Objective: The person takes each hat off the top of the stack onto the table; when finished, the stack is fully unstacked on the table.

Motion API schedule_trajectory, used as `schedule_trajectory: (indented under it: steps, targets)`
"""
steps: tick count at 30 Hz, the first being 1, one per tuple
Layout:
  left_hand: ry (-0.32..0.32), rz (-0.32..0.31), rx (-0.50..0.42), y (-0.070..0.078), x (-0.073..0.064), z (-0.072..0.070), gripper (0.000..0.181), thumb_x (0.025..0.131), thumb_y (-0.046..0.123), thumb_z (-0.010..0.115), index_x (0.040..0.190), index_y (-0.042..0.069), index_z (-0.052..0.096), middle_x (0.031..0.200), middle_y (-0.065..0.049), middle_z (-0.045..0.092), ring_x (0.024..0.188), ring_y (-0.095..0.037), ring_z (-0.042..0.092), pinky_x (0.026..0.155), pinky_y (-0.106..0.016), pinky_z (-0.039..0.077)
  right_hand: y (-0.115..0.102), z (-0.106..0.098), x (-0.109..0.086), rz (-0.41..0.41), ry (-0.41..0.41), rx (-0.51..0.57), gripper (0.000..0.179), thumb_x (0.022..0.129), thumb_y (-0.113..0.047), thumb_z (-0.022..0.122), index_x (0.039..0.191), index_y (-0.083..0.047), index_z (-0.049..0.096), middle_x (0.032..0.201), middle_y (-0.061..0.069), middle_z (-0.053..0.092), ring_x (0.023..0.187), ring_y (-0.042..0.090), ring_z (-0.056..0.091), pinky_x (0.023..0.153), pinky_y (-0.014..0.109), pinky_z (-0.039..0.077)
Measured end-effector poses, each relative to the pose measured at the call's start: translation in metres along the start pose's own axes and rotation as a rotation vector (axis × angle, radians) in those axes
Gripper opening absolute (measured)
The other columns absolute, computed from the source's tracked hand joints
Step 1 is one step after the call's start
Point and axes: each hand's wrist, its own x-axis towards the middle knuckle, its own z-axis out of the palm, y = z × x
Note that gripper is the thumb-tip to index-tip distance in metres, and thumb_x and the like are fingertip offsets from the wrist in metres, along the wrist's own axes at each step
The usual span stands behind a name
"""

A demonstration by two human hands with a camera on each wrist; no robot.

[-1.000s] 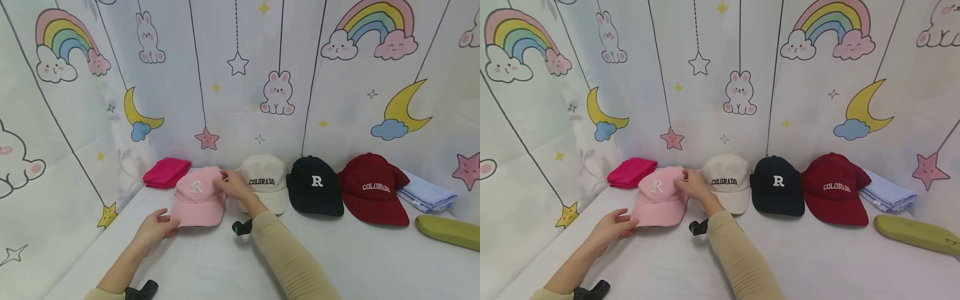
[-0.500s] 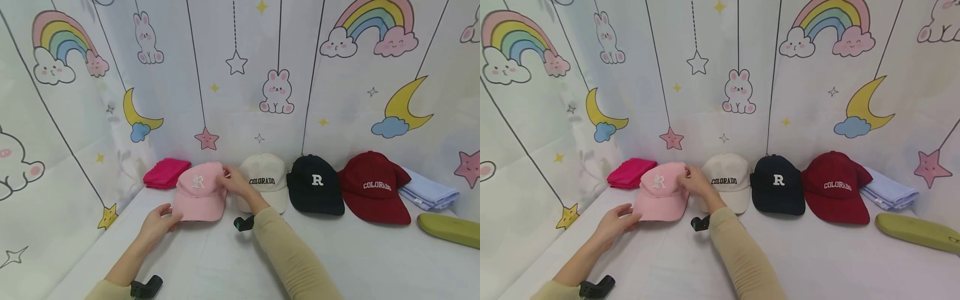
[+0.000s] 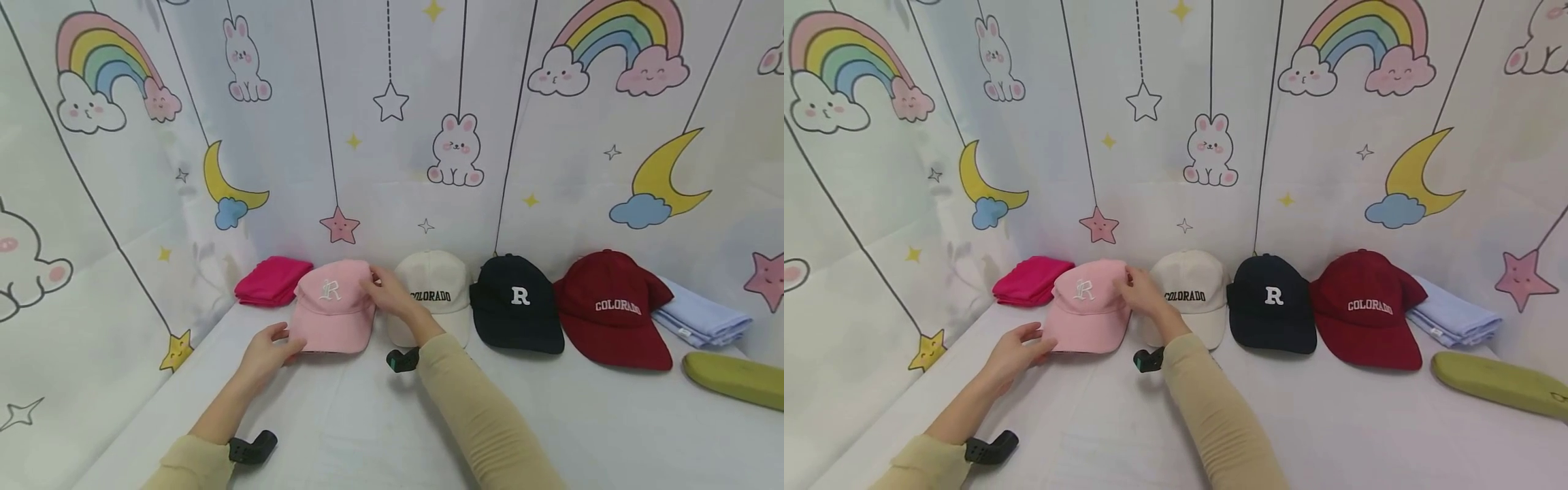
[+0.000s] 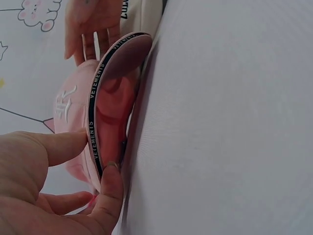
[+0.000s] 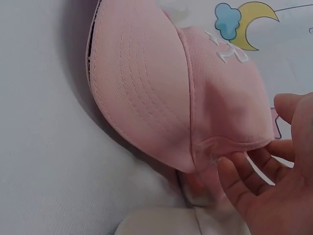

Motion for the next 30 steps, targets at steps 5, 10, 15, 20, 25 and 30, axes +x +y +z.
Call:
schedule_trajectory:
  steps: [5,10,15,20,25,30]
  targets:
    - [0.005,0.0,-0.004,0.001,0.004,0.004,0.074,0.098,0.017,0.067,0.151,-0.014,0.026,0.146,-0.034,0.039,0.111,-0.034,0.064,0.094,-0.042,0.053,0.001,-0.001,0.001,0.043,-0.001,-0.004,0.058,0.107,-0.031,0.047,0.155,-0.001,0.036,0.14,0.018,0.05,0.124,0.03,0.049,0.105,0.044,0.044]
    - [0.018,-0.004,0.003,0.001,0.008,0.005,0.072,0.098,0.015,0.066,0.15,-0.015,0.028,0.145,-0.034,0.041,0.109,-0.033,0.064,0.092,-0.041,0.055,0.002,-0.002,0.001,0.063,-0.018,0.011,0.059,0.107,-0.033,0.046,0.157,-0.004,0.032,0.149,0.019,0.043,0.131,0.032,0.044,0.11,0.046,0.039]
    - [0.014,-0.012,0.027,0.002,0.013,0.005,0.071,0.097,0.018,0.067,0.148,-0.016,0.03,0.144,-0.034,0.043,0.101,-0.03,0.066,0.09,-0.04,0.055,0.004,-0.003,0.001,0.062,-0.038,0.0,0.058,0.108,-0.033,0.045,0.157,-0.005,0.033,0.151,0.018,0.042,0.132,0.03,0.043,0.112,0.045,0.036]
    - [0.001,-0.021,0.052,0.001,0.017,0.006,0.069,0.097,0.018,0.066,0.146,-0.018,0.033,0.14,-0.036,0.046,0.093,-0.026,0.065,0.086,-0.038,0.056,0.004,-0.004,0.0,0.052,-0.061,-0.024,0.056,0.108,-0.031,0.044,0.155,-0.004,0.035,0.144,0.017,0.046,0.124,0.029,0.045,0.111,0.044,0.037]
    - [0.005,-0.028,0.054,0.003,0.02,0.006,0.067,0.097,0.016,0.067,0.145,-0.018,0.035,0.136,-0.035,0.049,0.093,-0.026,0.064,0.078,-0.034,0.058,0.003,-0.004,0.0,0.064,-0.075,-0.038,0.059,0.108,-0.033,0.045,0.156,-0.002,0.032,0.151,0.017,0.043,0.132,0.028,0.044,0.115,0.043,0.033]
    - [-0.007,-0.03,0.067,0.005,0.021,0.007,0.066,0.097,0.016,0.067,0.145,-0.017,0.034,0.136,-0.034,0.049,0.092,-0.026,0.065,0.077,-0.034,0.058,0.004,-0.004,0.0,0.091,-0.082,-0.003,0.063,0.108,-0.036,0.046,0.158,-0.003,0.028,0.157,0.016,0.037,0.141,0.028,0.038,0.116,0.043,0.03]
